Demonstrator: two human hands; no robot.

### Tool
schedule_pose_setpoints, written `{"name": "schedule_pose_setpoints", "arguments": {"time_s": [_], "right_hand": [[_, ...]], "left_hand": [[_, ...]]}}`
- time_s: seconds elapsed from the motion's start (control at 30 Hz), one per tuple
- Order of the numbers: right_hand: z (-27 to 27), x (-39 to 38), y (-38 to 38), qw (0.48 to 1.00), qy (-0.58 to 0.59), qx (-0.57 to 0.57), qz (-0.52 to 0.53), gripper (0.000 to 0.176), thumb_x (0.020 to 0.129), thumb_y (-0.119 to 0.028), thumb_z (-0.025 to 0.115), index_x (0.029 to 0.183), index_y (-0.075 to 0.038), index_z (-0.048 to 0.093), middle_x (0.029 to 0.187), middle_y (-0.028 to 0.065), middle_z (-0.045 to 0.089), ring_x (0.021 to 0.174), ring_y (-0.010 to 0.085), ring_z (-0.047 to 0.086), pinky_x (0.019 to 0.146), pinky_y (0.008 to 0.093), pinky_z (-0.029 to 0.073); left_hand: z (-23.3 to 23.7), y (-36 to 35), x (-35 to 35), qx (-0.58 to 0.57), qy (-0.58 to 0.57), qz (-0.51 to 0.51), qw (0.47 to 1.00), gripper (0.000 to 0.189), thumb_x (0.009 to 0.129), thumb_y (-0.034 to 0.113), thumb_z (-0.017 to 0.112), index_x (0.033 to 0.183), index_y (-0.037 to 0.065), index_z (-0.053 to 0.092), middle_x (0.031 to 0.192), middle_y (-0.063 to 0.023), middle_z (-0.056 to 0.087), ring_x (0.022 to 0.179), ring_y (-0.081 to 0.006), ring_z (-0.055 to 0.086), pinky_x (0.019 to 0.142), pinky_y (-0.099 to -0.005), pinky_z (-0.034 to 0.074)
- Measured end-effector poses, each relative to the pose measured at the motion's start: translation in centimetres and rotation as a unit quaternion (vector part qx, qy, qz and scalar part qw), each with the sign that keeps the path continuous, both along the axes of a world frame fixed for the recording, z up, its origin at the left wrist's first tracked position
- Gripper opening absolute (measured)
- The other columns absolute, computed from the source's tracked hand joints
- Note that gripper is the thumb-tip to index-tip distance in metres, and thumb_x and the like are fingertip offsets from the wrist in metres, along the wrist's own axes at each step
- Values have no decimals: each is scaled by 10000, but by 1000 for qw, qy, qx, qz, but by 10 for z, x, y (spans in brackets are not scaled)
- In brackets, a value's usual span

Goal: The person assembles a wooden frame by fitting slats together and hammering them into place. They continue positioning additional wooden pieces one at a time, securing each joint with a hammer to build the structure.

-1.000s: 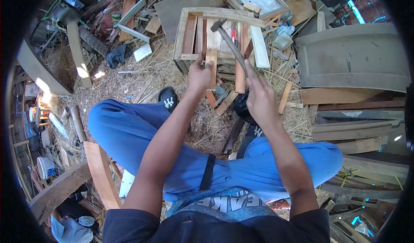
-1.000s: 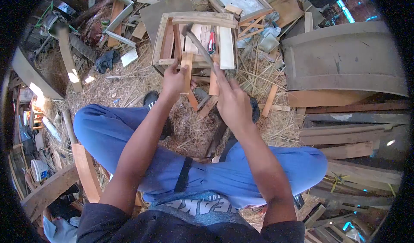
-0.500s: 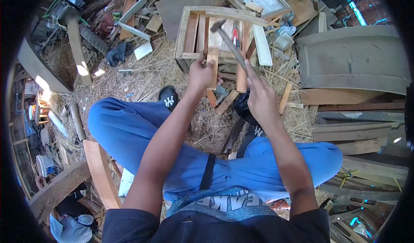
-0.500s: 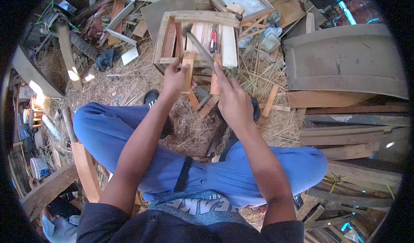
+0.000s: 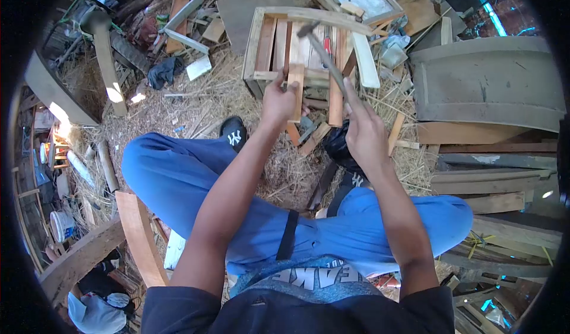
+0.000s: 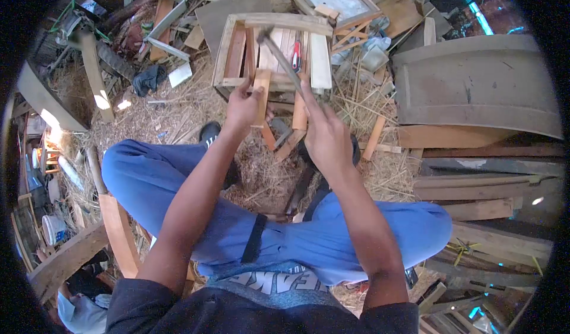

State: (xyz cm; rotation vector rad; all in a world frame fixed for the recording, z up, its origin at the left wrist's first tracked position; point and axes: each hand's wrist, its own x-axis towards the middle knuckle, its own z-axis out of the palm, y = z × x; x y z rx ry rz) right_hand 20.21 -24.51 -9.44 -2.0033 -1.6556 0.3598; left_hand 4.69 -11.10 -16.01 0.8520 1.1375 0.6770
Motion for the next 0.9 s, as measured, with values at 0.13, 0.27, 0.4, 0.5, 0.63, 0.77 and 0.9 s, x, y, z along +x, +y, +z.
{"name": "schedule_pose_setpoints", "arguments": {"time_s": [0.13,0.27,0.4,0.5,0.63,0.77,0.9], "right_hand": [[-3,4,4,997,-16,-72,16,637,942,-20,536,1538,-232,462,943,251,667,819,456,685,735,539,559],[1,0,0,1000,5,15,-17,635,940,-27,527,1536,-239,464,967,248,671,808,459,688,745,545,566],[0,4,6,993,-52,-105,4,673,920,8,519,1543,-238,450,981,253,672,834,452,695,747,548,567],[-4,0,-2,1000,-10,2,-2,722,892,38,519,1550,-246,437,992,252,676,863,444,699,761,541,569],[3,8,1,996,-51,-71,17,740,892,34,536,1562,-256,418,990,251,674,855,448,692,755,537,564],[10,-2,3,999,-19,-30,5,672,913,26,539,1534,-218,464,937,262,675,816,455,679,761,528,544],[10,9,9,1000,-4,-28,-6,593,933,32,531,1491,-169,530,898,294,667,818,451,681,751,520,524]], "left_hand": [[0,7,2,12,-8,-26,1000,604,1060,107,528,1596,37,261,735,-165,673,519,-252,652,462,-371,528],[1,1,2,0,1,-10,1000,605,1063,116,521,1598,39,249,720,-159,663,509,-247,645,459,-364,527],[5,10,3,22,-16,-36,999,635,1062,134,533,1608,48,220,706,-162,668,508,-246,646,466,-362,527],[-1,6,1,18,3,-20,1000,676,1063,117,520,1626,43,153,712,-172,684,517,-256,655,476,-368,532],[-1,8,1,-1,-8,-20,1000,690,1058,108,528,1623,20,142,699,-163,676,513,-254,650,471,-370,524],[-1,5,2,28,-2,-19,999,681,1055,110,534,1619,13,163,688,-153,667,486,-246,625,465,-366,515],[4,8,2,32,26,-29,999,672,1054,110,532,1616,13,177,688,-154,668,488,-243,626,468,-361,516]]}}
